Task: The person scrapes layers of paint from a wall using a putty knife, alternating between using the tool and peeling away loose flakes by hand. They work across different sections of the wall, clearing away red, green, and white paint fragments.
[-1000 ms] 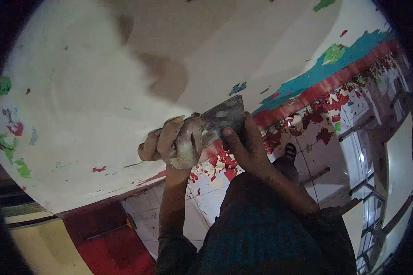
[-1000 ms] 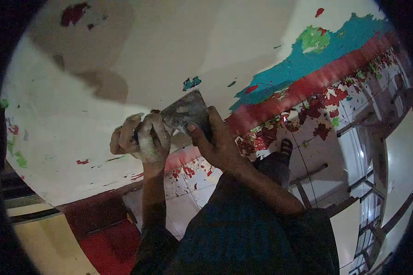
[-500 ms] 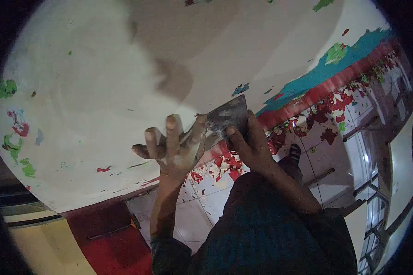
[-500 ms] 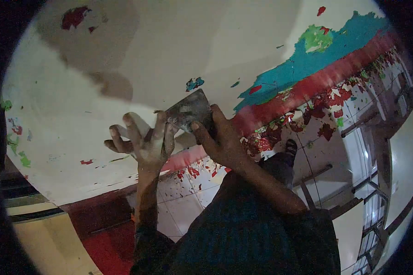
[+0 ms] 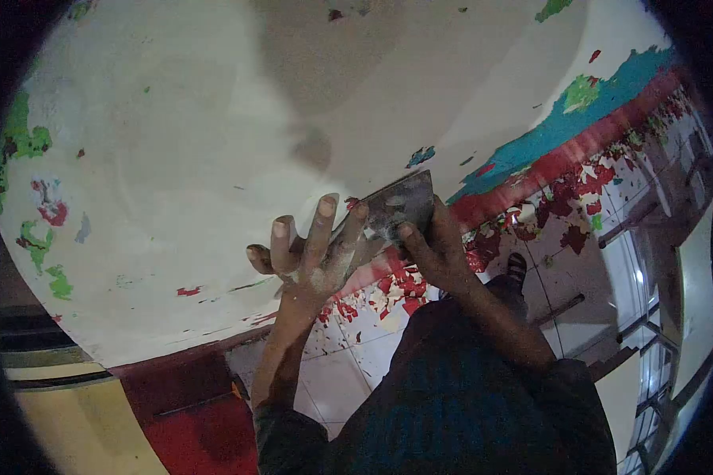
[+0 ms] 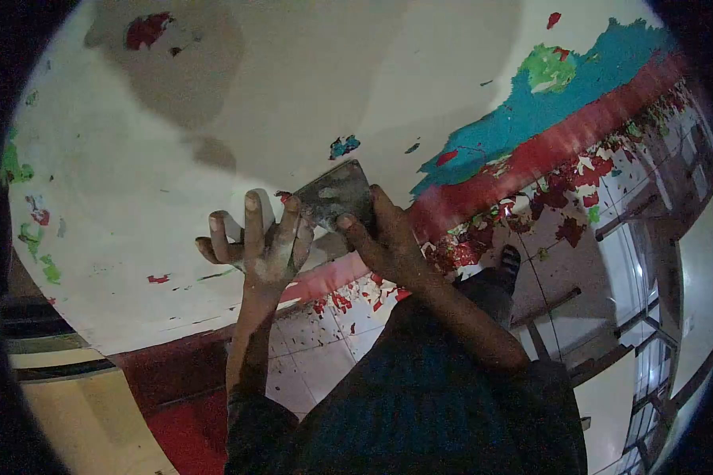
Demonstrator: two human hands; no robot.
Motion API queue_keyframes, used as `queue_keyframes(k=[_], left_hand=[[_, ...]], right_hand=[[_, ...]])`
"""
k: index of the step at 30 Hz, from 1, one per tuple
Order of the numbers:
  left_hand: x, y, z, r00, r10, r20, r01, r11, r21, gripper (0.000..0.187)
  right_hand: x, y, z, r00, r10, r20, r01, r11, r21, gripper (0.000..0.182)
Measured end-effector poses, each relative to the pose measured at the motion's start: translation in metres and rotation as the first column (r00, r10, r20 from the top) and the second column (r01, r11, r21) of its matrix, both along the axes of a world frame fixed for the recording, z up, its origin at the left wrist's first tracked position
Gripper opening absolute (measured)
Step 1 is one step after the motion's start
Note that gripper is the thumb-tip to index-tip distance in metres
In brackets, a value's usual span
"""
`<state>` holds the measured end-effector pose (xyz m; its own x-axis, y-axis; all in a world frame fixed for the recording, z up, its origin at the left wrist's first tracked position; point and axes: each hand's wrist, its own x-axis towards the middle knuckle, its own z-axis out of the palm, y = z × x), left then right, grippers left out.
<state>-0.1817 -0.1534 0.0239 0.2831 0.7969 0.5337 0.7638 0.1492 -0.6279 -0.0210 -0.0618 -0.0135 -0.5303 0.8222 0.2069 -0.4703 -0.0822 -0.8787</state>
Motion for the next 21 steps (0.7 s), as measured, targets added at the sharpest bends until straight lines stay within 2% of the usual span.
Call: queue_keyframes(k=[4,8,12,15,18,21], left_hand=[[0.019,0.020,0.027,0.991,-0.121,0.049,0.112,0.982,0.153,0.043],[0.011,0.015,0.019,0.983,-0.164,0.080,0.151,0.978,0.144,0.042],[0.020,0.025,0.030,0.970,-0.237,0.046,0.219,0.944,0.247,0.038],[0.019,0.019,0.034,0.944,-0.323,0.061,0.311,0.938,0.156,0.031],[0.006,0.006,0.033,0.833,-0.506,0.222,0.511,0.859,0.041,0.022],[0.006,0.001,0.042,0.862,-0.459,0.217,0.481,0.874,-0.062,0.038]], right_hand=[[0.004,0.000,0.001,0.996,0.076,0.050,-0.075,0.997,-0.034,0.024],[0.003,-0.003,-0.001,0.998,0.060,0.022,-0.060,0.998,-0.019,0.024],[0.007,-0.002,0.001,0.996,0.074,0.049,-0.071,0.996,-0.050,0.023],[0.011,-0.002,-0.015,0.997,-0.012,0.072,0.002,0.991,0.131,0.023],[0.024,0.002,-0.020,0.971,-0.036,0.238,-0.050,0.938,0.344,0.024],[0.029,0.006,-0.014,0.932,-0.191,0.307,0.036,0.893,0.448,0.025]])
